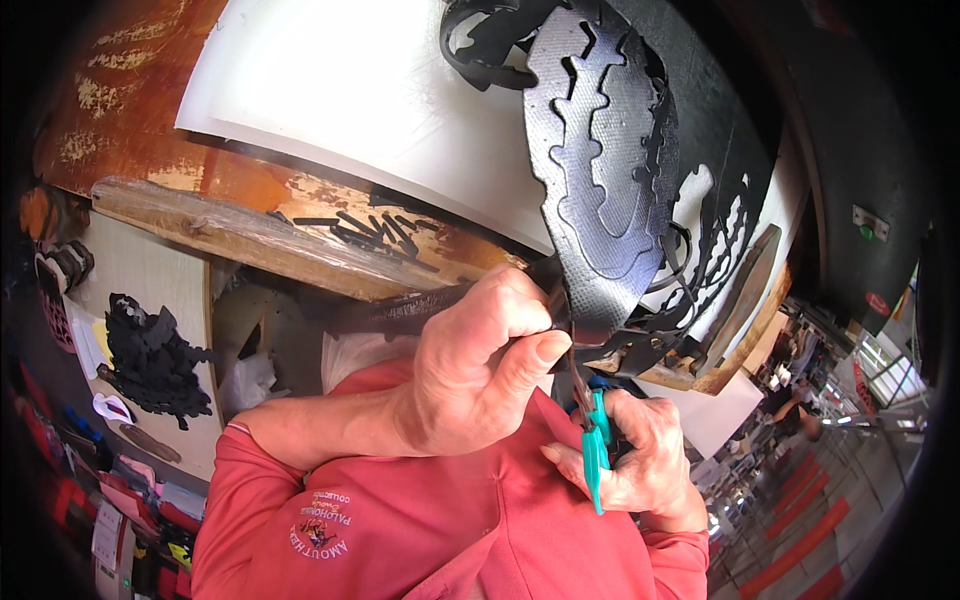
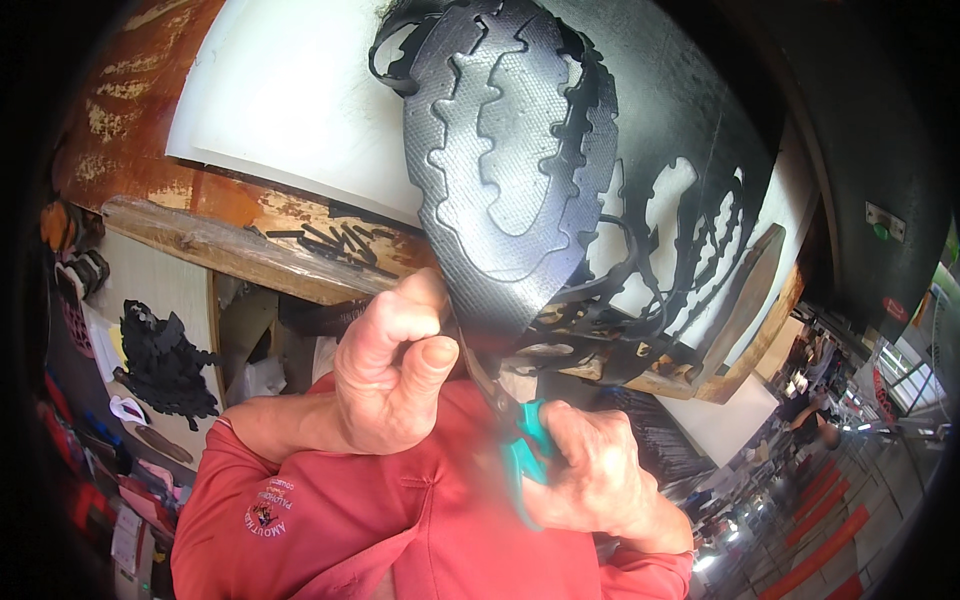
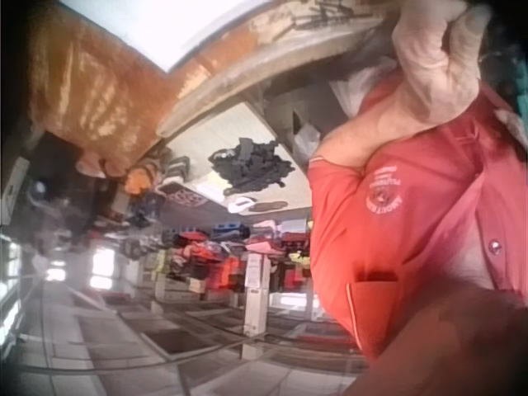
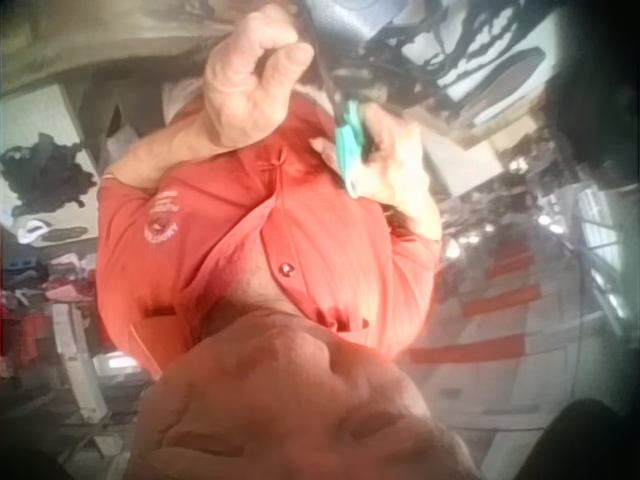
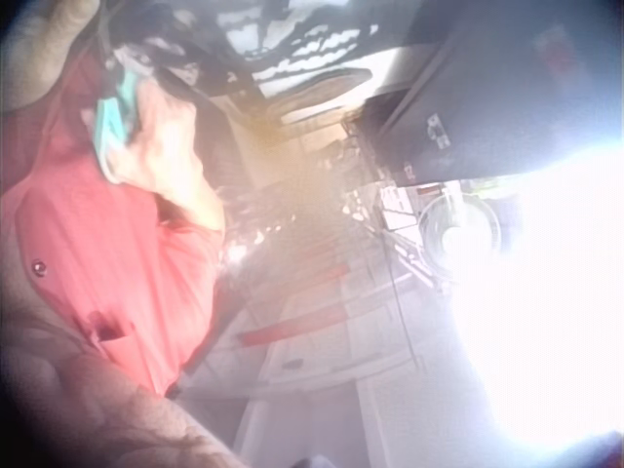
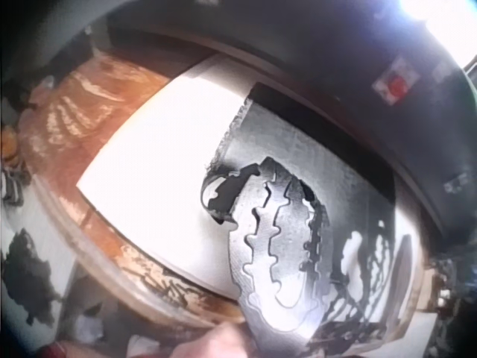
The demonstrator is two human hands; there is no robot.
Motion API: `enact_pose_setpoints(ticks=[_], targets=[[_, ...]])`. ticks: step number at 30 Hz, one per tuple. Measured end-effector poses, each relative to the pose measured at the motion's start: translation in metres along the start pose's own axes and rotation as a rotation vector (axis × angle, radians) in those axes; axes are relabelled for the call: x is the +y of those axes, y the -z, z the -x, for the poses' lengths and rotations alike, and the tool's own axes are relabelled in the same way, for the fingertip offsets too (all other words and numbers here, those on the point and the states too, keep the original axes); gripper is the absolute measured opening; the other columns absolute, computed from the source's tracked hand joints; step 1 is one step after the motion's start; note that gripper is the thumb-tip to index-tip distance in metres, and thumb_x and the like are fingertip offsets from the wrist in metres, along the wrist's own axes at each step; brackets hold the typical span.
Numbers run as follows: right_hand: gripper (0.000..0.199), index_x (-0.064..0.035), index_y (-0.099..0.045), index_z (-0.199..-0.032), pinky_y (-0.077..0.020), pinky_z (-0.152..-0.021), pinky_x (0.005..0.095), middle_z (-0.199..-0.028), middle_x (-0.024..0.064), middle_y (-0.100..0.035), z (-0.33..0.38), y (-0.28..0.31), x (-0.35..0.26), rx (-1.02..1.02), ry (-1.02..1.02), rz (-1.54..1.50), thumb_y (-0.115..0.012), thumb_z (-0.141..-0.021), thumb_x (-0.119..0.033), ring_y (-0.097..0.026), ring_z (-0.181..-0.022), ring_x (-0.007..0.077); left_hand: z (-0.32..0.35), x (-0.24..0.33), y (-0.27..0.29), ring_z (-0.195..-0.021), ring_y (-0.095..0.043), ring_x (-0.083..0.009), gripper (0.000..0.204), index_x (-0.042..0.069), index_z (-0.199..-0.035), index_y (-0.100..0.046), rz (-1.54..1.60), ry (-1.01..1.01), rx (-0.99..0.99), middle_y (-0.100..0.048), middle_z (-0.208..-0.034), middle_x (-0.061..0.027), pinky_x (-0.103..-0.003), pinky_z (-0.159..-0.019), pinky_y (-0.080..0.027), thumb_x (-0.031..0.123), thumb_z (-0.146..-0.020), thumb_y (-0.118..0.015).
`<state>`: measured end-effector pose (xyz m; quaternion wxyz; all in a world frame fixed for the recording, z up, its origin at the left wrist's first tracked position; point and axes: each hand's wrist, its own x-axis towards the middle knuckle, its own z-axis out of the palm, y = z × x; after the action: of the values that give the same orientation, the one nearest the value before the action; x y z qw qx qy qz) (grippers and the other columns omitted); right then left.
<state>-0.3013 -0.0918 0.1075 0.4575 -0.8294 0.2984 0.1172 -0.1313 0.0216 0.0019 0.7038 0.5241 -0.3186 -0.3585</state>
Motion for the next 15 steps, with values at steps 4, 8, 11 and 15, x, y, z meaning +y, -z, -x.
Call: enact_pose_setpoints(ticks=[4, 8, 11, 15], targets=[[0.043, -0.0012, -0.068, -0.085, -0.0446, -0.049, 0.0343, -0.06, 0.0042, -0.053, -0.002, 0.004, 0.002, -0.004, -0.033, 0.009, -0.1, -0.068, -0.025, -0.057, -0.047, 0.0221, -0.008, -0.004, 0.003, -0.081, -0.052, -0.0139, 0.014, 0.003, -0.106, -0.049, -0.072, -0.054, -0.081, -0.06, -0.097, -0.0122, -0.03, -0.073, -0.049, 0.013, -0.113, -0.058], [0.042, -0.0011, -0.068, -0.084, -0.0456, -0.049, 0.0342, -0.06, 0.0041, -0.054, -0.006, 0.007, 0.003, -0.019, -0.038, 0.046, -0.099, -0.068, -0.024, -0.057, -0.047, 0.0224, -0.014, -0.001, 0.007, -0.079, -0.054, -0.0143, 0.015, 0.002, -0.105, -0.05, -0.105, -0.009, -0.11, -0.063, -0.096, -0.0135, -0.03, -0.071, -0.05, 0.013, -0.113, -0.057], [0.041, -0.0014, -0.068, -0.083, -0.0461, -0.05, 0.0343, -0.06, 0.0039, -0.054, -0.011, 0.008, 0.003, -0.012, -0.051, 0.032, -0.099, -0.068, -0.025, -0.057, -0.048, 0.0224, -0.018, 0.0, 0.009, -0.077, -0.056, -0.0134, 0.016, 0.002, -0.104, -0.05, -0.147, 0.005, -0.126, -0.066, -0.098, -0.0147, -0.029, -0.07, -0.05, 0.013, -0.113, -0.057], [0.04, -0.002, -0.068, -0.082, -0.0467, -0.051, 0.0344, -0.059, 0.0043, -0.054, -0.015, 0.01, 0.003, -0.007, -0.076, 0.026, -0.099, -0.069, -0.025, -0.058, -0.048, 0.0223, -0.023, -0.006, 0.005, -0.074, -0.055, -0.018, 0.014, 0.001, -0.104, -0.054, -0.081, -0.004, -0.075, -0.063, -0.095, -0.0147, -0.032, -0.068, -0.049, 0.012, -0.111, -0.06]])
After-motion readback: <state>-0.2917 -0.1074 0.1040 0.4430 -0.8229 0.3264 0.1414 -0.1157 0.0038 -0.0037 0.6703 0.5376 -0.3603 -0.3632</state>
